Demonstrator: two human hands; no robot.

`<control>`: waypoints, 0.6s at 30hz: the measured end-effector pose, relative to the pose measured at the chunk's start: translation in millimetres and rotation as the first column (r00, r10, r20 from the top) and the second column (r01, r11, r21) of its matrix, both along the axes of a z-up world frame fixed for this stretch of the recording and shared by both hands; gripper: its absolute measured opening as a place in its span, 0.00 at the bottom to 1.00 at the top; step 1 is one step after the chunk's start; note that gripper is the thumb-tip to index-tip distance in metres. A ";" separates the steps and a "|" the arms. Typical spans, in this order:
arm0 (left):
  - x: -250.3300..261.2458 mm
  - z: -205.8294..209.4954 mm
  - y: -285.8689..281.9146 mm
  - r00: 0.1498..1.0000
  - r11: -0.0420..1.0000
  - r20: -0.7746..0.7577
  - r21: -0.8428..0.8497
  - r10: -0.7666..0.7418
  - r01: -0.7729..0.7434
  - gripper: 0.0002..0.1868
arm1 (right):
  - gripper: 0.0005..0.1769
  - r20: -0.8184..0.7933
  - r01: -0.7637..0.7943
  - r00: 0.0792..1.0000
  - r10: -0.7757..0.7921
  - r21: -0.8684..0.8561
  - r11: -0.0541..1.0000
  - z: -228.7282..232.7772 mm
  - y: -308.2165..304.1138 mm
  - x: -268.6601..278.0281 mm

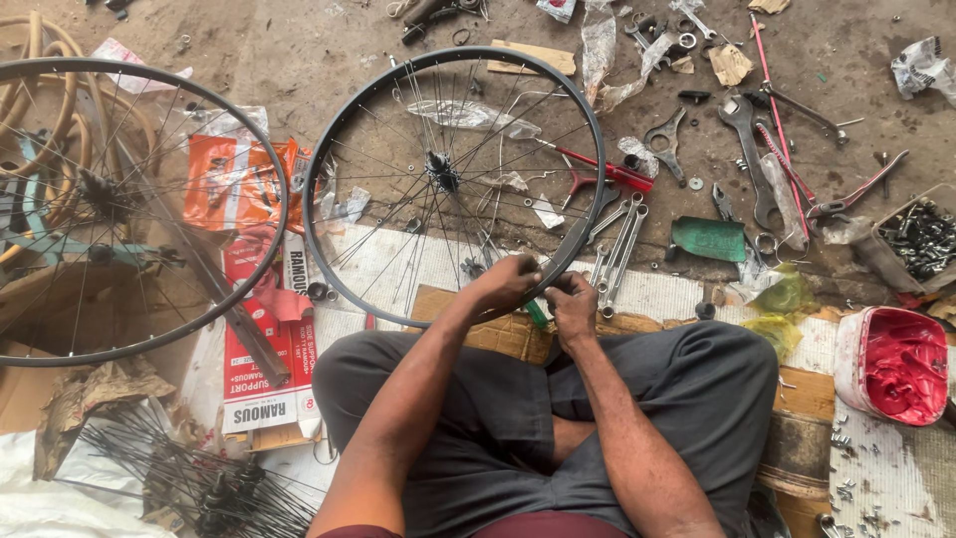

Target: The person sits on the floor and works on a bicycle wheel, using a spoke wrench to tighten the nipples on the spokes. They rotate the wheel to access different sections and continue adjusting the tension of the spokes.

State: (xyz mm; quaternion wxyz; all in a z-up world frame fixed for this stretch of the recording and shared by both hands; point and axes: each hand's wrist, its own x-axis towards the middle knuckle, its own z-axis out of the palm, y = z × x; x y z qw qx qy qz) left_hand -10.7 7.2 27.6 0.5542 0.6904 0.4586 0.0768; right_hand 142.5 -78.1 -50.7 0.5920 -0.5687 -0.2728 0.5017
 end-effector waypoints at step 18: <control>11.3 -89.0 -7.1 0.981 0.935 -0.186 0.354 0.051 0.018 0.27 | 0.04 -0.365 0.178 0.906 -0.217 -0.136 0.975 -22.0 1.7 56.2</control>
